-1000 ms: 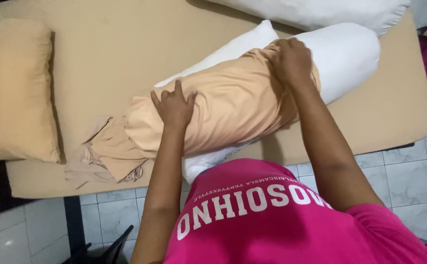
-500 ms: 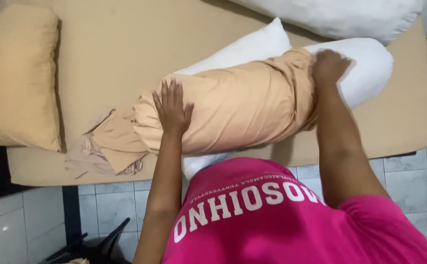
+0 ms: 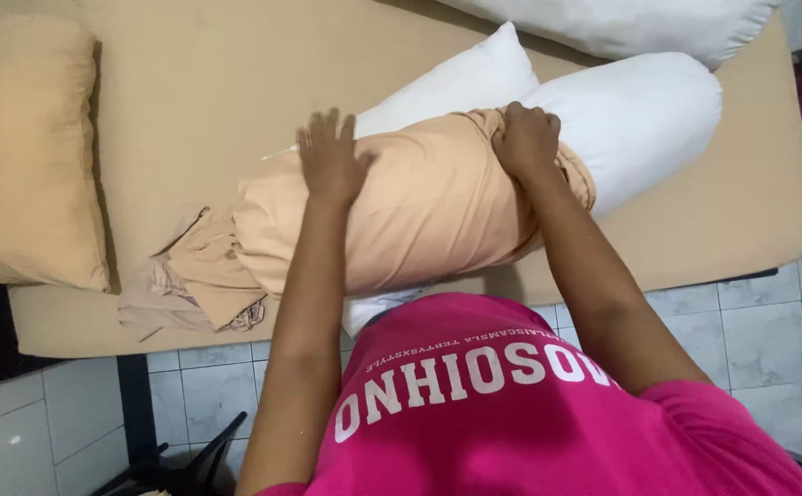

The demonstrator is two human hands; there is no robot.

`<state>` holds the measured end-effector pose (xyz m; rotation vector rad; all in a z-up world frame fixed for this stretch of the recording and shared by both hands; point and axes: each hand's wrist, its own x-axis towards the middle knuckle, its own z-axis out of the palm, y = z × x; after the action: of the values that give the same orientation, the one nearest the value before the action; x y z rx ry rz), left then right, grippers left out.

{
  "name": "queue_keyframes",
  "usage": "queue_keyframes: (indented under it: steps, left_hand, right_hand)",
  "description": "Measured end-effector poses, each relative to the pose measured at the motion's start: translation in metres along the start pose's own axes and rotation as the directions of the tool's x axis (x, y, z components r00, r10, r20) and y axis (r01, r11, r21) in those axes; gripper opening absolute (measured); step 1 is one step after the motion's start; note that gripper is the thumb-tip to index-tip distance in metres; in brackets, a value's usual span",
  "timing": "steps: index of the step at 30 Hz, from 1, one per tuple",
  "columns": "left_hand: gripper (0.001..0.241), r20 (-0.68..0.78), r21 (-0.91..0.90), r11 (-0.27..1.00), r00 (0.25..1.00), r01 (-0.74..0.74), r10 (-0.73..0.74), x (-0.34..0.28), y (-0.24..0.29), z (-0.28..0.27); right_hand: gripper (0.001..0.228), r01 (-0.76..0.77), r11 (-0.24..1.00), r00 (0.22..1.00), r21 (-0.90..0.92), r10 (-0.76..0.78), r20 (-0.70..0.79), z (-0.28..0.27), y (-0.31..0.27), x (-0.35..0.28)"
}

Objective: The person inserts a white pillow into a beige pillowcase on a bed. They align the corners, push the pillow inside, and smooth the fabric to fit the case properly.

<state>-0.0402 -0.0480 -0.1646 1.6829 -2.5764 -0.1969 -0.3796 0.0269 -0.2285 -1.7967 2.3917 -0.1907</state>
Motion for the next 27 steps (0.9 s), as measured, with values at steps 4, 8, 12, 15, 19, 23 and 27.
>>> queue_keyframes:
  steps: [4, 8, 12, 15, 19, 23, 27]
  left_hand:
    - [0.064, 0.317, -0.149, 0.981, 0.945, 0.126, -0.074, -0.021, 0.011, 0.016]
    - [0.025, -0.018, -0.094, 0.988, 0.992, -0.123, 0.121, -0.028, 0.006, 0.034]
    - [0.028, -0.501, -0.102, 0.94, 0.833, -0.326, 0.234, -0.027, 0.0, -0.029]
    - [0.035, -0.665, 0.109, 0.867, 0.612, -0.486, 0.427, -0.023, 0.016, -0.126]
    - [0.033, -0.682, 0.22, 0.765, 0.466, -0.605, 0.564, -0.033, 0.004, -0.168]
    - [0.023, -0.573, 0.196, 0.724, 0.522, -0.662, 0.632, -0.061, 0.005, -0.137]
    - [0.024, -0.365, -0.043, 0.872, 0.82, -0.488, 0.44, -0.059, 0.02, -0.081]
  right_hand:
    - [0.048, -0.034, 0.996, 0.998, 0.077, 0.03, 0.053, -0.071, -0.05, -0.024]
    - [0.049, -0.098, 0.979, 0.969, 0.178, 0.053, 0.241, -0.078, -0.055, -0.032]
    - [0.01, 0.003, 0.886, 0.988, 0.464, 0.07, -0.14, -0.124, -0.047, -0.032]
    - [0.016, 0.248, 0.543, 0.943, 0.802, 0.055, -0.329, -0.183, -0.032, -0.047]
    - [0.035, 0.433, 0.653, 0.896, 0.622, -0.24, -0.372, -0.228, -0.025, -0.075]
    - [0.067, 0.062, 0.872, 0.993, 0.486, -0.104, 0.059, -0.24, -0.037, -0.091]
    - [0.052, 0.124, 0.992, 0.992, 0.03, -0.125, 0.028, -0.19, -0.028, -0.066]
